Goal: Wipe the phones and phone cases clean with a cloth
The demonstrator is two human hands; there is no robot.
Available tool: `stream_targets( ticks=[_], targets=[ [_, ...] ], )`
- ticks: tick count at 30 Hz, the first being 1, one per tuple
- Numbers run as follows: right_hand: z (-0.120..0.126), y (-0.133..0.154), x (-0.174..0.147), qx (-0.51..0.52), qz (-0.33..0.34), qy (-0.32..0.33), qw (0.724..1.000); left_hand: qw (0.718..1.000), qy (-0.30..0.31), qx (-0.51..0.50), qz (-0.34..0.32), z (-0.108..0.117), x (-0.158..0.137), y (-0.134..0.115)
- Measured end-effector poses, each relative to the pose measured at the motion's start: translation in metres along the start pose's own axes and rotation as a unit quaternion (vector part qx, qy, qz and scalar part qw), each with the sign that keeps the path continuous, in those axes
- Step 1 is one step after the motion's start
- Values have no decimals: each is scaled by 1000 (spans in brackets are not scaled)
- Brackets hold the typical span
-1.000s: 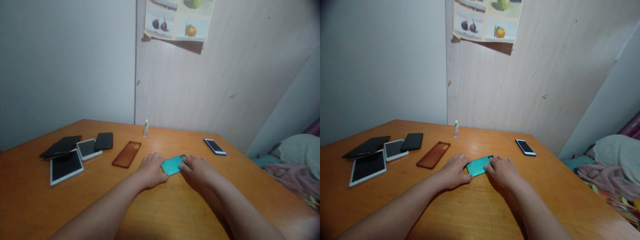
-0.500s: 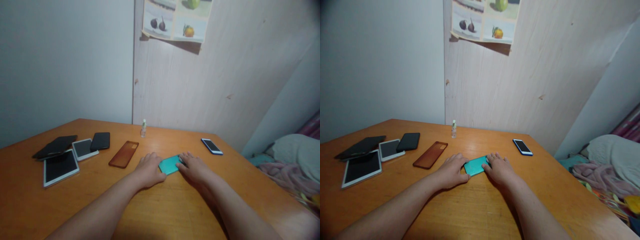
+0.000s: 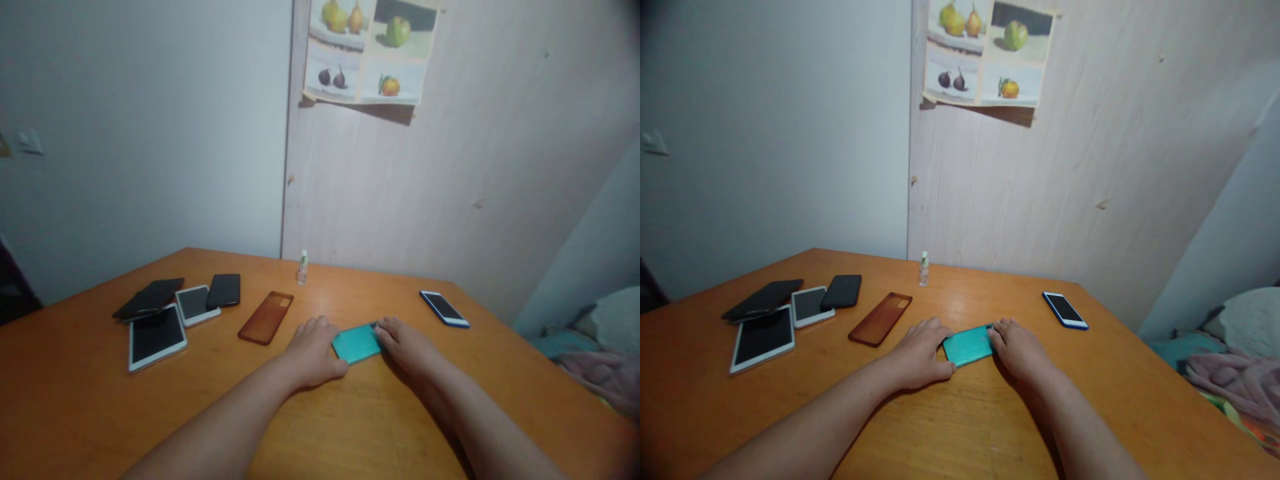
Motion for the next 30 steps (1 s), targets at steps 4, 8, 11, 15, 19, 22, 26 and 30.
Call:
stream_targets(
  ticks=[4,8,11,15,19,22,26,30],
  targets=[
    [-3,-11,6,44,23,-19,999,1000,-5,-1,-2,0,-2,1],
    [-7,-17,12,88,31,-38,995,1000,-15,-5,-1,-2,-3,3],
    [-10,-20,17,118,18,-48,992,999,-31,-10,4,-5,-3,5],
    [-15,-25,25,122,5,-57,991,999,-37,-10,23,-9,-3,6],
    [-20,-29,34,122,-11,-92,988,999,-38,6,32,-10,-4,4],
    [-21,-29,37,124,-4,-105,987,998,-29,2,51,-11,-3,4],
    [-20,-26,39,156,8,-113,981,997,-39,-10,66,-14,-1,7],
    [-21,-25,42,201,-24,-122,972,996,-62,7,61,-17,-1,8]
  ],
)
Point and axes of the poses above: each hand's wrist, its own x-axis towards the middle knuckle, its own z-axis out of the back of the hand, y = z × x, the point moved 1 cm from there along x, towards the middle knuckle, and after that the axes turned 13 degrees about y, right-handed, at the moved point
